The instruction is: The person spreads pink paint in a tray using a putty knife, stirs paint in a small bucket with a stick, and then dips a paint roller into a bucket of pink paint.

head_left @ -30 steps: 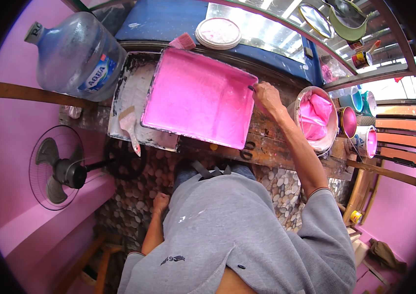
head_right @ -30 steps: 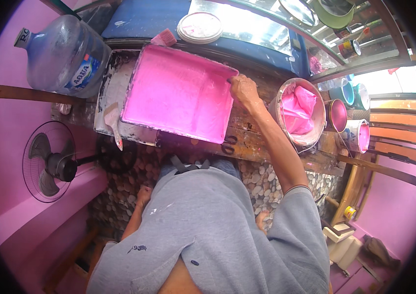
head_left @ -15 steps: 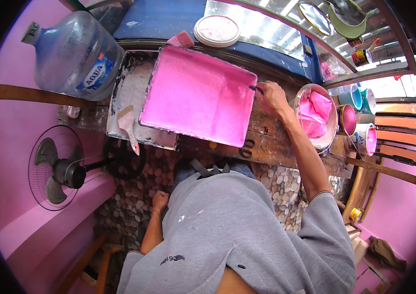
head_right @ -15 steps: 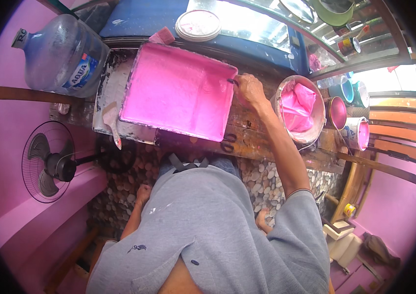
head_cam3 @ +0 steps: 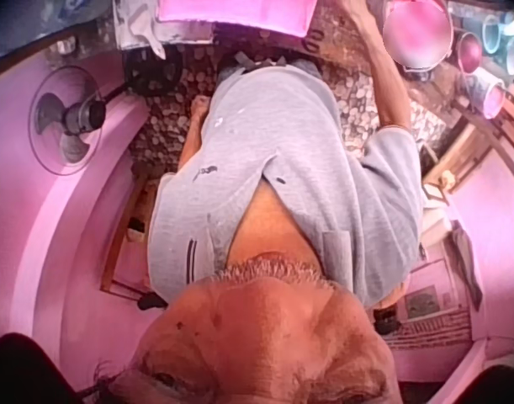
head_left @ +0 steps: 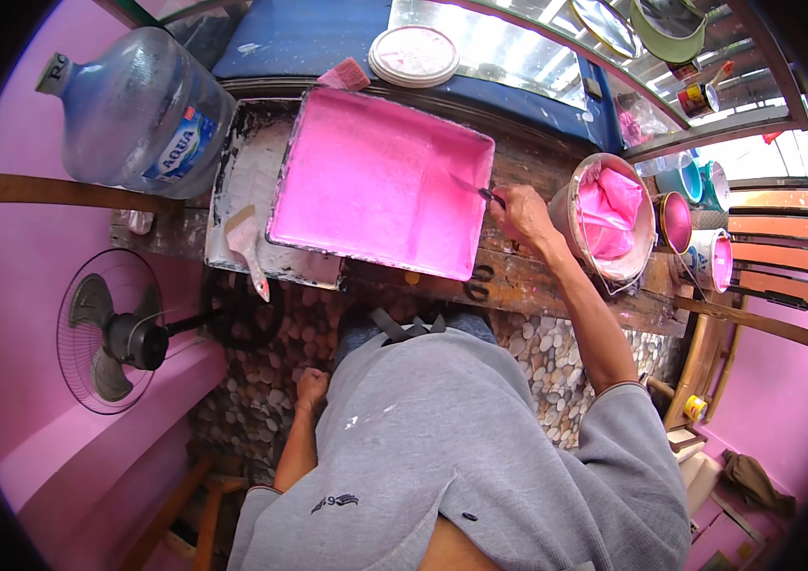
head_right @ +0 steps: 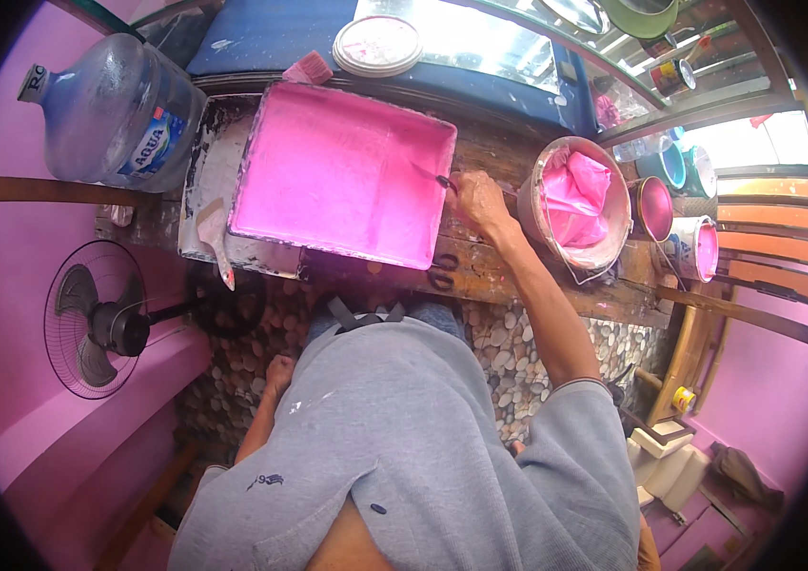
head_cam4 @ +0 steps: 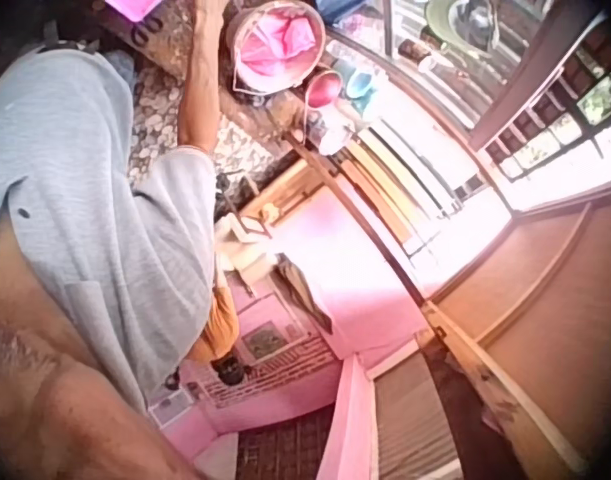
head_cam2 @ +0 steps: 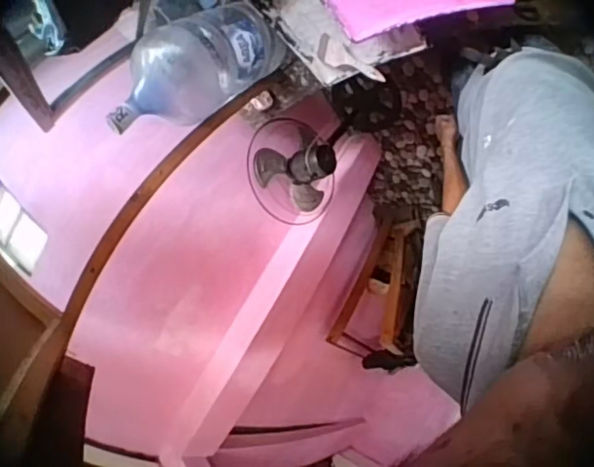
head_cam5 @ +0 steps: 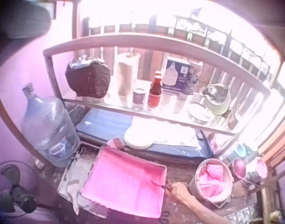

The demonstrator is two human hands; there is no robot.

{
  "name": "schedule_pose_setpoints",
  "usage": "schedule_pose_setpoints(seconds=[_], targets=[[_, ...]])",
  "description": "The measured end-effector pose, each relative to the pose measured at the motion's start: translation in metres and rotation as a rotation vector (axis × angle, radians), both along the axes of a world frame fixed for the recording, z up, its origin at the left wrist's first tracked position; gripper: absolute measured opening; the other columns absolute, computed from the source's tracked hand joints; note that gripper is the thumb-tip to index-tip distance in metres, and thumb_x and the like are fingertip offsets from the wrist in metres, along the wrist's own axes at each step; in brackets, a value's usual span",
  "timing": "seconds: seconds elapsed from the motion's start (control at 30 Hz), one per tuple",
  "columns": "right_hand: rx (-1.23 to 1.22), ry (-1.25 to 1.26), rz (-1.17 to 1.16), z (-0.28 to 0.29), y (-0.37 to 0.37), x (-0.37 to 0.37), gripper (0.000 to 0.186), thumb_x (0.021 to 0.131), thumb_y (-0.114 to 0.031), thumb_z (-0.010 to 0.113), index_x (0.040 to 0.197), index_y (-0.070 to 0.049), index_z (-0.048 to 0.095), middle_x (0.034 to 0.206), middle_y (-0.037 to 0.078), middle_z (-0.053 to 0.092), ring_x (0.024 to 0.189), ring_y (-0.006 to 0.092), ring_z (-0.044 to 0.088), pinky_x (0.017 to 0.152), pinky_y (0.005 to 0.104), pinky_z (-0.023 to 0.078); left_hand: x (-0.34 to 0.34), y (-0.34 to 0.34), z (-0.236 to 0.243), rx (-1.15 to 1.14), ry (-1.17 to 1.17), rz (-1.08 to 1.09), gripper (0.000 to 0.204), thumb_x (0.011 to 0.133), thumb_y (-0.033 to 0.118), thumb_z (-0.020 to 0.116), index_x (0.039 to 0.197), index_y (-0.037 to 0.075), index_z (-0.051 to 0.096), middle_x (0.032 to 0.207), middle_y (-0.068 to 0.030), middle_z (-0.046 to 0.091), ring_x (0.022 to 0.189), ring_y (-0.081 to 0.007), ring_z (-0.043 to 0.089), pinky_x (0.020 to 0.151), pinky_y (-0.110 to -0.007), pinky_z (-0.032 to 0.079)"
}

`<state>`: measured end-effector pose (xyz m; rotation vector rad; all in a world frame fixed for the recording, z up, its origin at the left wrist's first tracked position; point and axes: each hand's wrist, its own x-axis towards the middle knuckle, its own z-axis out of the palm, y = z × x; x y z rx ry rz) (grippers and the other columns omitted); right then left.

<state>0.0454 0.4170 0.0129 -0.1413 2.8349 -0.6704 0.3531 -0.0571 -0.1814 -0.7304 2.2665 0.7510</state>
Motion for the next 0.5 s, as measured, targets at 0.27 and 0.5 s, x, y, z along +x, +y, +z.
schedule_pose_setpoints(seconds=[0.27,0.5], targets=[[-0.013,0.05,0.001,0.01,-0.009,0.037,0.019,0.078,-0.016,0.055,0.081,0.001,0.063,0.077,0.024,0.061,0.075,0.0423,0.059,0.068,0.0488,0.047,-0.009,0.003,0.008,0.013,0.0,-0.015,0.033,0.072,0.033,0.063,0.089,0.006,0.061,0.085,-0.0152,0.066,0.085,-0.0309,0.063,0.076,-0.038,0.048],[-0.026,0.055,0.035,0.023,-0.029,0.077,0.018,0.08,-0.017,0.056,0.079,0.0,0.062,0.075,0.021,0.059,0.074,0.0394,0.059,0.067,0.0482,0.047,-0.004,-0.004,-0.004,0.009,0.022,-0.055,0.032,0.071,0.033,0.064,0.089,0.006,0.061,0.083,-0.0145,0.065,0.082,-0.0304,0.063,0.074,-0.037,0.048]])
